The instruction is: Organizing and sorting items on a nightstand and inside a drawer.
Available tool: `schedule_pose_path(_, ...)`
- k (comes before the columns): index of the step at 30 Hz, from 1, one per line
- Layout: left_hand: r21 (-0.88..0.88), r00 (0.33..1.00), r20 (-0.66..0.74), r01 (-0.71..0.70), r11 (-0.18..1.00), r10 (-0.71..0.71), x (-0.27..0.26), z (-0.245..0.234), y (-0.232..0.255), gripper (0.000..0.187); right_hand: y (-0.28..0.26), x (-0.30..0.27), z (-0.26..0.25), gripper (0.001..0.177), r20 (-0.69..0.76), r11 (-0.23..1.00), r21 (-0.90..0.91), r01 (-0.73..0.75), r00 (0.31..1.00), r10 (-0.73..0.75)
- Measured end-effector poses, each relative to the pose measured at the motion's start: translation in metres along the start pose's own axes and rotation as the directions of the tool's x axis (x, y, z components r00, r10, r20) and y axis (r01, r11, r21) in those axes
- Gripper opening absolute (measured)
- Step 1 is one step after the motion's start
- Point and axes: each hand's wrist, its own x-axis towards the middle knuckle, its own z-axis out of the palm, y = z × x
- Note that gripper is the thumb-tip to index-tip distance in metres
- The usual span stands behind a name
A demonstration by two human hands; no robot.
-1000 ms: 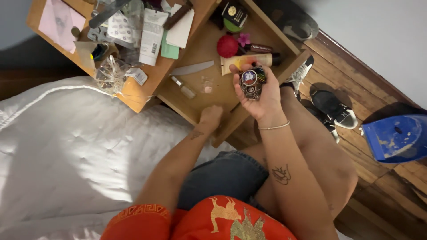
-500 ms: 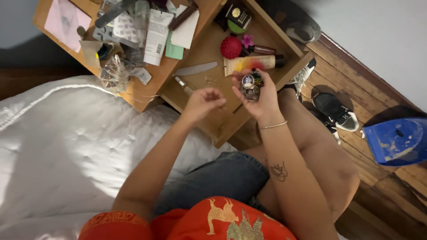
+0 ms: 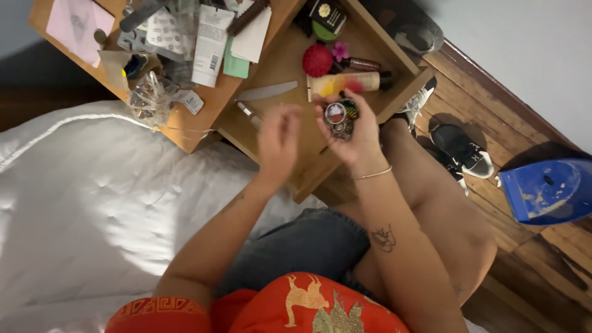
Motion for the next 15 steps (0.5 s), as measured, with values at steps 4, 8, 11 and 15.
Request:
schedule_pose_path(4, 0.401, 0.844, 0.260, 0.348, 0.848, -0.469, -0.096, 0.038, -0.160, 0.017, -0.005, -0.004, 0.004, 0.033, 0.020, 0.999, 0.042, -0.028, 0.999, 0.027)
schedule_pose_path(8, 0.706, 0.465, 0.505, 0.262, 0.658, -0.727, -0.157, 0.071, -0.214, 0.021, -0.002, -0.006, 0.004, 0.034, 0.024, 0.999, 0.033, -0.038, 0.999, 0.038)
schedule_pose_path(11, 0.689, 0.510, 0.528, 0.211, 0.694, -0.679, -0.152, 0.084, -0.204, 0.021, -0.002, -0.007, 0.005, 0.035, -0.004, 0.999, 0.015, -0.032, 0.999, 0.032)
schedule_pose_path(15, 0.738, 0.511, 0.528, 0.121, 0.664, -0.679, -0.164, 0.092, -0.218, 0.020, -0.001, -0.005, 0.005, 0.034, -0.012, 1.000, -0.017, -0.018, 1.000, 0.017)
